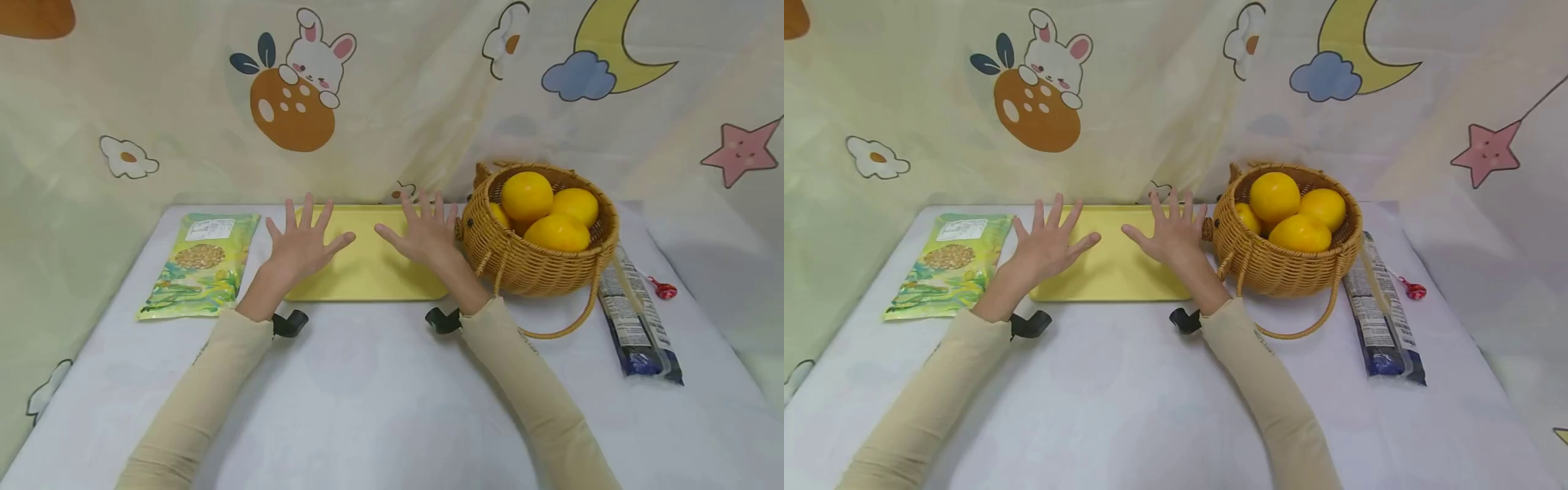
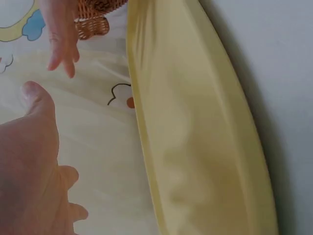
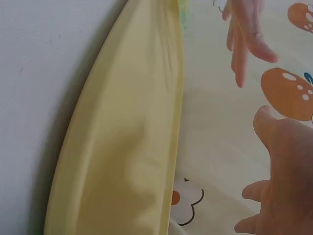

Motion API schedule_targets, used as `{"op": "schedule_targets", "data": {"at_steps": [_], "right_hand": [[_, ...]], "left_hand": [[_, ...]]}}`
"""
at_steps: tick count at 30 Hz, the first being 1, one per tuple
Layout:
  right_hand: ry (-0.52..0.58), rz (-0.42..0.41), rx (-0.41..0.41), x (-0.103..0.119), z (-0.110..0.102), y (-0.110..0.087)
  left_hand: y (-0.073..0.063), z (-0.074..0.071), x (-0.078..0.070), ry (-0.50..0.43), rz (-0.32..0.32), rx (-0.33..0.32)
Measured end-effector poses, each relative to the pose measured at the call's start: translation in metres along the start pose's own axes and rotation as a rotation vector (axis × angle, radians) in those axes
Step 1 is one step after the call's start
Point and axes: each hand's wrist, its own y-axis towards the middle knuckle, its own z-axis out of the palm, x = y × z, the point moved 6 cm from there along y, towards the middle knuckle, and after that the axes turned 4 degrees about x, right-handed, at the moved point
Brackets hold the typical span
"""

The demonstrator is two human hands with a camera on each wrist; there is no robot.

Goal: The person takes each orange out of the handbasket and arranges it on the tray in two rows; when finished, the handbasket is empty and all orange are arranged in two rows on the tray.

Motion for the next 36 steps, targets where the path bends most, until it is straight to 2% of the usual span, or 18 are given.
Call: {"op": "schedule_targets", "data": {"at_steps": [3, 6, 9, 12, 16, 20, 24, 26, 30, 36], "right_hand": [[0.025, -0.014, 0.002, -0.002, -0.005, -0.005], [0.094, -0.069, 0.016, -0.003, -0.009, -0.014], [0.189, -0.167, 0.025, -0.003, -0.017, -0.031], [0.259, -0.277, 0.041, -0.003, -0.027, -0.057], [0.31, -0.369, 0.074, -0.01, -0.043, -0.096], [0.36, -0.431, 0.059, -0.03, -0.071, -0.119], [0.404, -0.405, 0.052, -0.056, -0.103, -0.116], [0.404, -0.337, 0.079, -0.067, -0.115, -0.11], [0.353, -0.246, 0.137, -0.087, -0.133, -0.089], [0.273, -0.219, 0.24, -0.122, -0.162, -0.047]], "left_hand": [[0.0, 0.002, 0.0, -0.043, 0.034, -0.023], [-0.001, 0.004, 0.003, -0.139, 0.095, -0.043], [-0.005, 0.003, 0.008, -0.282, 0.178, -0.057], [-0.012, 0.001, 0.013, -0.409, 0.23, -0.064], [-0.024, 0.004, 0.022, -0.539, 0.238, -0.064], [-0.038, 0.01, 0.034, -0.577, 0.232, -0.08], [-0.049, 0.015, 0.044, -0.578, 0.211, -0.109], [-0.052, 0.018, 0.048, -0.586, 0.193, -0.121], [-0.055, 0.025, 0.057, -0.593, 0.163, -0.13], [-0.056, 0.032, 0.064, -0.618, 0.143, -0.11]]}}
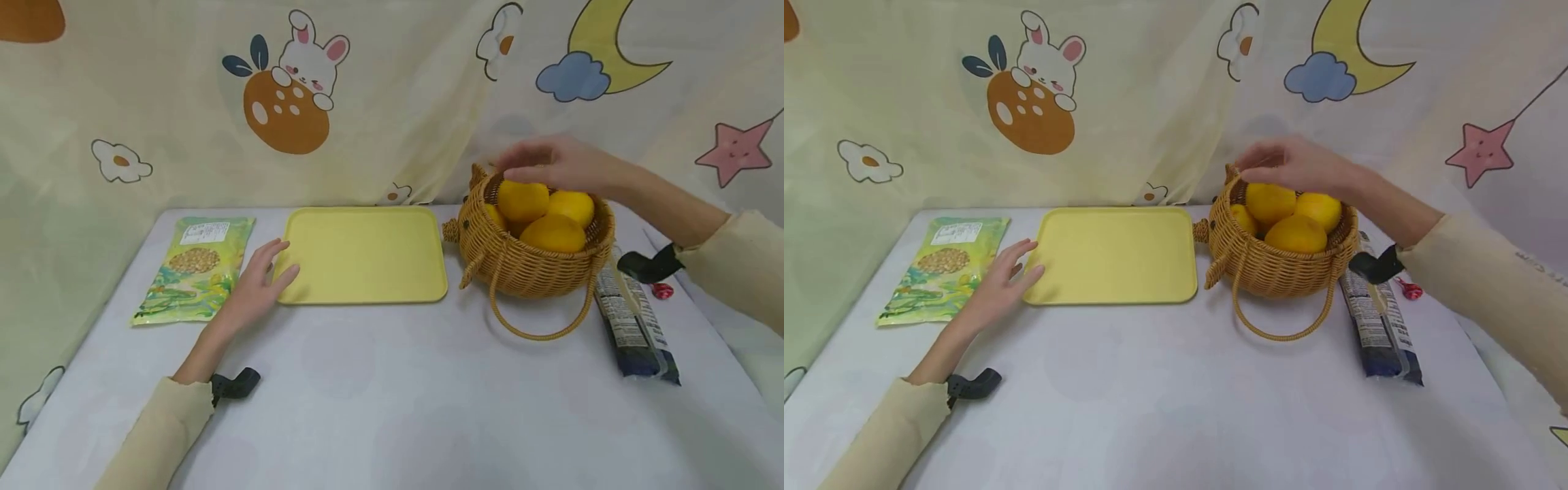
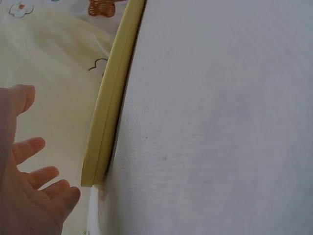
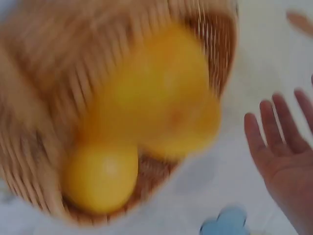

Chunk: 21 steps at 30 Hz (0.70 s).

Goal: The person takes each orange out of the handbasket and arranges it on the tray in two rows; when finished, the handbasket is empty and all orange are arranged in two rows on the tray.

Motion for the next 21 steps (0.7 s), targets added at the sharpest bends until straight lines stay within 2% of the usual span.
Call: {"op": "schedule_targets", "data": {"at_steps": [2, 5, 8, 10, 15, 19, 21], "right_hand": [[-0.043, 0.016, 0.043, -0.012, -0.014, 0.007], [-0.11, 0.026, 0.098, -0.027, -0.028, 0.015], [-0.15, 0.031, 0.178, -0.039, -0.034, 0.021], [-0.17, 0.038, 0.235, -0.045, -0.036, 0.024], [-0.158, 0.064, 0.39, -0.057, -0.034, 0.029], [-0.121, 0.092, 0.462, -0.065, -0.034, 0.033], [-0.09, 0.097, 0.491, -0.067, -0.033, 0.036]], "left_hand": [[-0.002, 0.001, 0.004, 0.026, -0.019, 0.026], [-0.005, 0.003, 0.009, 0.126, -0.054, 0.07], [-0.005, 0.005, 0.013, 0.192, -0.074, 0.11], [-0.005, 0.007, 0.016, 0.193, -0.086, 0.122], [-0.003, 0.011, 0.026, 0.228, -0.118, 0.148], [-0.003, 0.016, 0.035, 0.265, -0.151, 0.185], [-0.002, 0.015, 0.037, 0.269, -0.147, 0.178]]}}
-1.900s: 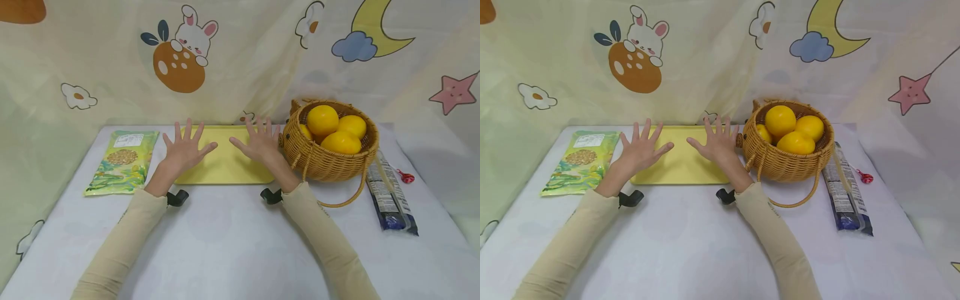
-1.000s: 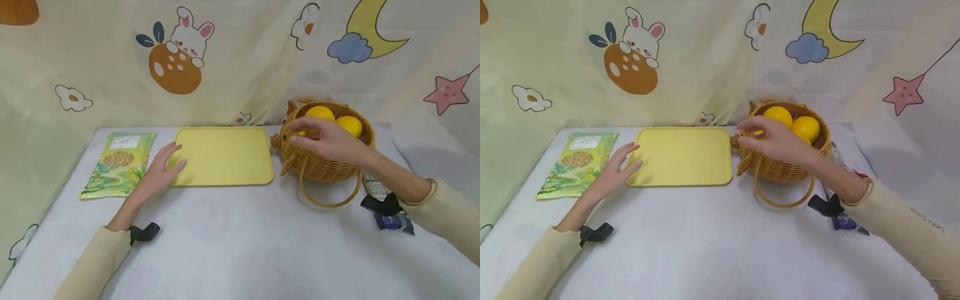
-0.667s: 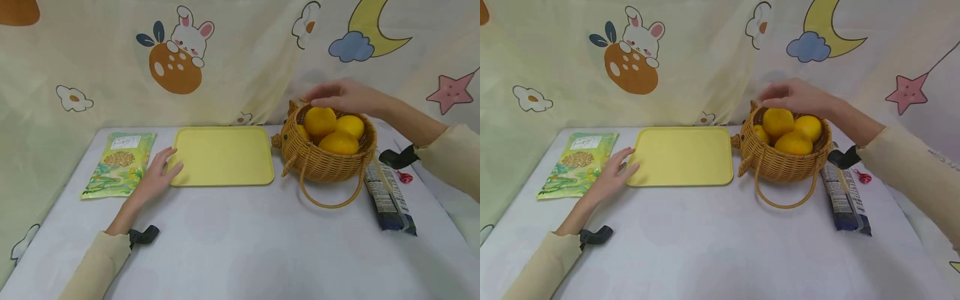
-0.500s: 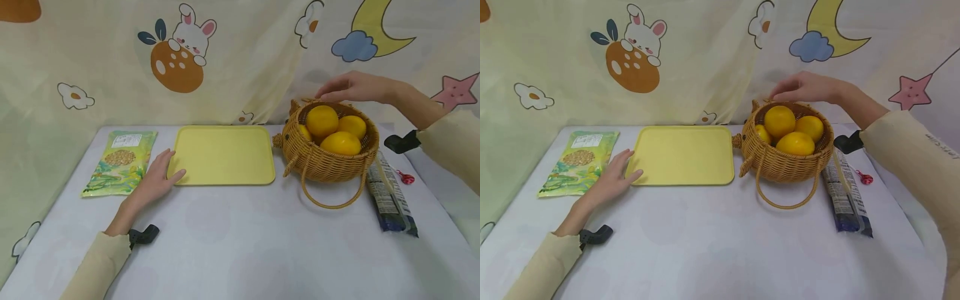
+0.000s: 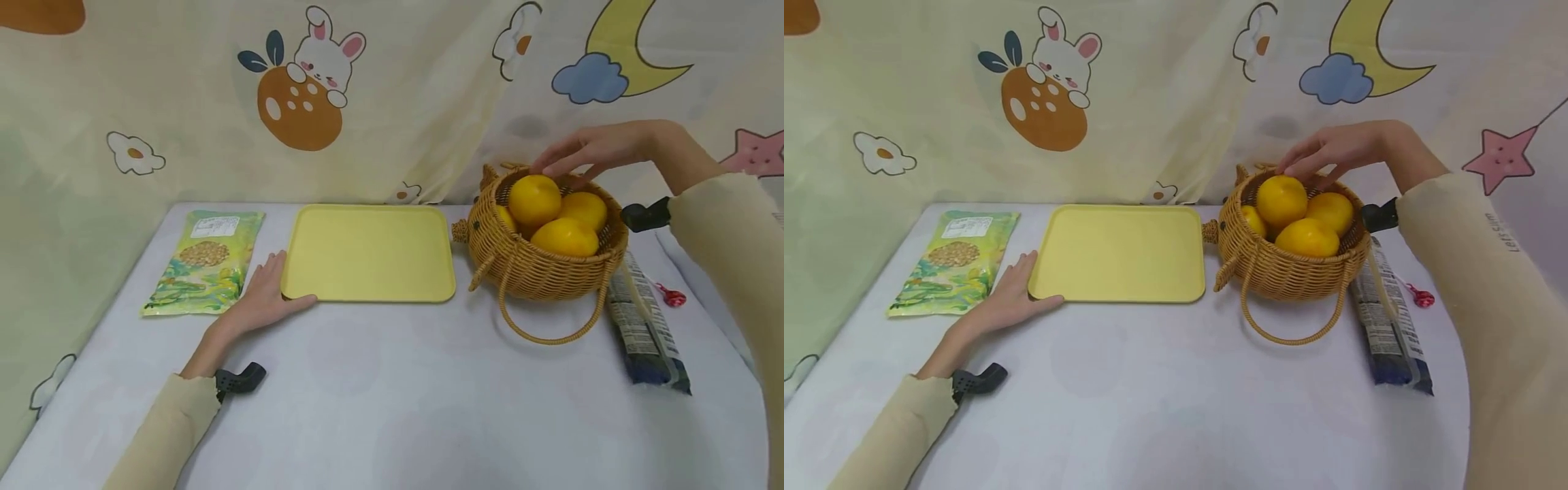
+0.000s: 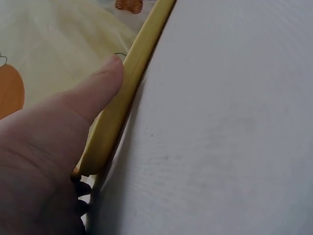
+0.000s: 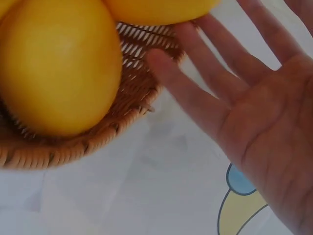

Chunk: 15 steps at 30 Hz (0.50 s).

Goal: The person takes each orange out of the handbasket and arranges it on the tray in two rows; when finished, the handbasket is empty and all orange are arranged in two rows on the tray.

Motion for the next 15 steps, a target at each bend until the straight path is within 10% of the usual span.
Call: {"op": "schedule_targets", "data": {"at_steps": [15], "right_hand": [[0.288, 0.006, 0.123, -0.019, 0.005, 0.021]], "left_hand": [[0.001, 0.002, -0.003, 0.019, 0.007, -0.008]]}}
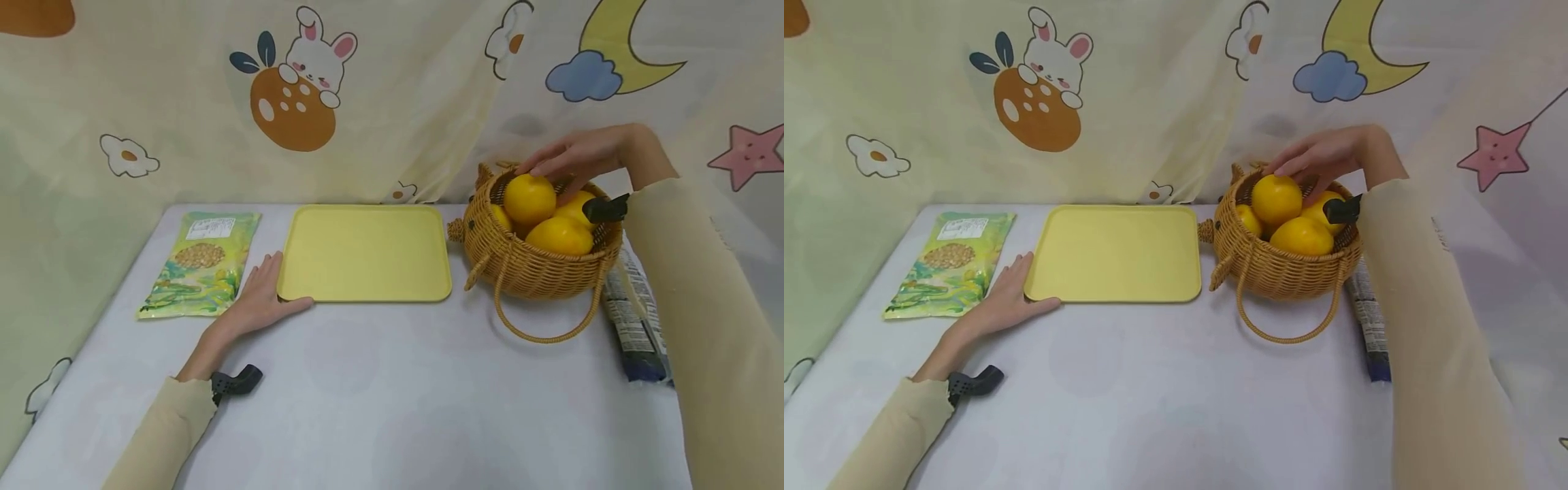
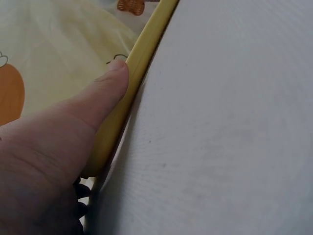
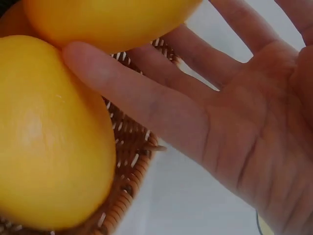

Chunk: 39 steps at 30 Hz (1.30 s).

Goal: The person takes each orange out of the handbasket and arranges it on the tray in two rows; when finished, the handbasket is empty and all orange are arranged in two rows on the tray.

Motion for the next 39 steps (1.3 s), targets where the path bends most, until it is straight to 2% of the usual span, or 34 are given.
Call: {"op": "schedule_targets", "data": {"at_steps": [2, 9, 18, 26, 33, 39], "right_hand": [[0.029, 0.011, 0.018, -0.002, 0.002, 0.005], [0.063, 0.051, 0.156, -0.009, 0.013, 0.019], [0.056, 0.068, 0.179, -0.013, 0.012, 0.019], [0.022, 0.097, 0.175, -0.011, 0.011, 0.023], [0.045, 0.092, 0.166, -0.008, 0.012, 0.02], [0.11, -0.002, 0.094, -0.007, 0.005, 0.006]], "left_hand": [[0.0, 0.0, 0.001, -0.001, 0.0, 0.001], [-0.001, 0.0, 0.001, -0.011, -0.003, 0.01], [0.0, 0.002, 0.001, -0.016, 0.011, -0.004], [-0.002, 0.0, 0.0, -0.014, 0.006, -0.008], [-0.004, -0.002, 0.0, -0.014, 0.006, -0.008], [-0.003, 0.0, 0.001, -0.019, 0.007, -0.007]]}}
